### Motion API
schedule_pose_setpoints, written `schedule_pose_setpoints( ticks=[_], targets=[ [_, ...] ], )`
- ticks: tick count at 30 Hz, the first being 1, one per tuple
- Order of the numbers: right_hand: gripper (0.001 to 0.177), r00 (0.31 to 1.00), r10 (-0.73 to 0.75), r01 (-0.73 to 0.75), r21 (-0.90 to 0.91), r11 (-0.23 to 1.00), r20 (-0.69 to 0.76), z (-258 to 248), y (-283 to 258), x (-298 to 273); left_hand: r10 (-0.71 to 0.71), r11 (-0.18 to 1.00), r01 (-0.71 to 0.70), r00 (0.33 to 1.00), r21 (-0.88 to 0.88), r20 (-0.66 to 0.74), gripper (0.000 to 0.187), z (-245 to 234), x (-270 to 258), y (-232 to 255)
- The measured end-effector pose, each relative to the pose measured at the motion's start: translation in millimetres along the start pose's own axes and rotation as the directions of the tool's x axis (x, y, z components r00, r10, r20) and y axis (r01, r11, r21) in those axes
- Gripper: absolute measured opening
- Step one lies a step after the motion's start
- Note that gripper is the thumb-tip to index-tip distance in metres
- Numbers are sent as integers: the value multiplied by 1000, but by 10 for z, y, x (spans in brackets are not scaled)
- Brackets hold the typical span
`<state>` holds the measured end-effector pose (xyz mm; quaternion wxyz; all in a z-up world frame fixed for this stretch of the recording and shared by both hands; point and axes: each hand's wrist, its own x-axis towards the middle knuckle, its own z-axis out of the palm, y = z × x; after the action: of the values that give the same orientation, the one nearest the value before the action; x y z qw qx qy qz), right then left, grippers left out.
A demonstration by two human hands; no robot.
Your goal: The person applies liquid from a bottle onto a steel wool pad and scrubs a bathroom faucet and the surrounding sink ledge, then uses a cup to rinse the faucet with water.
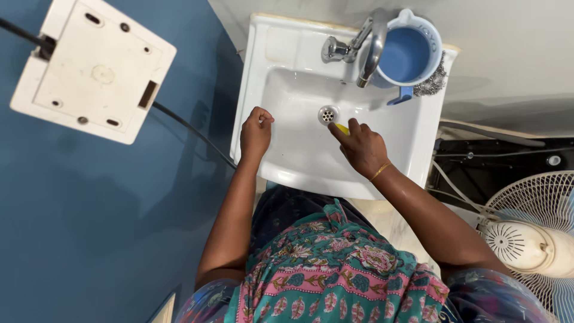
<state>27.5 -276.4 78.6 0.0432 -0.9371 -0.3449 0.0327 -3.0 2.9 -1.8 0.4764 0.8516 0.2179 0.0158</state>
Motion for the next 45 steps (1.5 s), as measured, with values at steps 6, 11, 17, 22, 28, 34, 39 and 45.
schedule_pose_setpoints(
  ticks=[6,11,17,22,28,34,39,45],
  targets=[
    [68,990,-82,73,-86,994,-118,-88,-81,286,-3,1000,3,1000,-20,-2,1,-4,-4,-38],
    [63,982,-122,108,-106,989,-145,-244,-143,548,71,997,-72,997,-13,-43,2,-16,7,-75],
    [56,927,-229,175,-195,965,-298,-560,-191,793,29,1000,-29,997,1,-69,6,-104,31,-55],
    [65,906,-249,155,-279,948,-342,-838,-155,1015,16,1000,-14,997,20,-69,9,-169,35,-18],
    [62,918,-214,108,-308,945,-335,-1053,3,1369,5,1000,-5,994,1,-107,9,-181,59,-22],
    [56,856,-279,60,-453,889,-434,-1220,187,1690,35,999,-35,992,2,-122,5,-129,70,-67],
    [56,844,-292,35,-497,867,-450,-1294,254,1838,-78,997,78,997,-7,-16,6,-80,-3,-6],
    [58,794,-334,0,-550,835,-508,-1300,314,1884,-53,998,52,996,25,72,6,97,-111,42]
  ],
)
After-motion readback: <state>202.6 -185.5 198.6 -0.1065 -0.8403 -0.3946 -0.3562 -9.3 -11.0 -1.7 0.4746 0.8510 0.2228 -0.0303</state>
